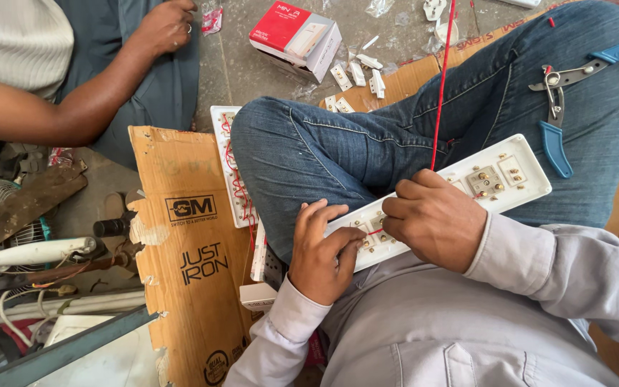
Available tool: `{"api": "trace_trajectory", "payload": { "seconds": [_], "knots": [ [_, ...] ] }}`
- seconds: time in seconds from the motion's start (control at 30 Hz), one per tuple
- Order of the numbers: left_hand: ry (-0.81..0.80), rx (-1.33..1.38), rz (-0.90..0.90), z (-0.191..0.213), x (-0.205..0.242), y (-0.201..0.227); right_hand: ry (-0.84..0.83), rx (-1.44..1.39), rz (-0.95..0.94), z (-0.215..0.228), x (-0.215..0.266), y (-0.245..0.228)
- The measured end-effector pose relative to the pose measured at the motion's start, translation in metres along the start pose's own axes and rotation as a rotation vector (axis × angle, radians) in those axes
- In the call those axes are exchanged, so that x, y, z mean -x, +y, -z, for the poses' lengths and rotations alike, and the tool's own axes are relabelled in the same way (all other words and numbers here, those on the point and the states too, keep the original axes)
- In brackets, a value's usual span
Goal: The person sits on the floor and assembles a white electrical power strip. They use a screwdriver to tighten screws on the internal terminals and a wire stripper to cut and prepare red wires. The person connects the wires to the terminals and secures them, working on the internal components of the power strip.
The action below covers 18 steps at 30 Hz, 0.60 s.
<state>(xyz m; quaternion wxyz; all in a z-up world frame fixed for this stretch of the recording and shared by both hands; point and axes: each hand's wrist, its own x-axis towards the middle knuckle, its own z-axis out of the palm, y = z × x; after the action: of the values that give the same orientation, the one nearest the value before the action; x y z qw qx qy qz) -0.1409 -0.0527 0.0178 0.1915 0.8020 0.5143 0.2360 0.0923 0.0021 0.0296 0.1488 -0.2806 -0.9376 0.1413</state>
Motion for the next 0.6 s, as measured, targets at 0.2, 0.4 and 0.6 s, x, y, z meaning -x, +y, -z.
{"api": "trace_trajectory", "payload": {
  "seconds": [0.2,0.4,0.6],
  "knots": [
    [-0.009,0.001,0.003,0.0003,-0.0009,0.0006,-0.008,-0.05,0.009,-0.0005,0.0021,0.0012],
    [-0.023,0.001,0.011,0.0014,-0.0011,-0.0001,0.007,-0.043,0.019,-0.0015,0.0022,0.0033],
    [-0.022,0.001,0.017,0.0011,-0.0012,-0.0003,0.012,-0.052,0.034,-0.0014,0.0022,0.0043]
  ]
}}
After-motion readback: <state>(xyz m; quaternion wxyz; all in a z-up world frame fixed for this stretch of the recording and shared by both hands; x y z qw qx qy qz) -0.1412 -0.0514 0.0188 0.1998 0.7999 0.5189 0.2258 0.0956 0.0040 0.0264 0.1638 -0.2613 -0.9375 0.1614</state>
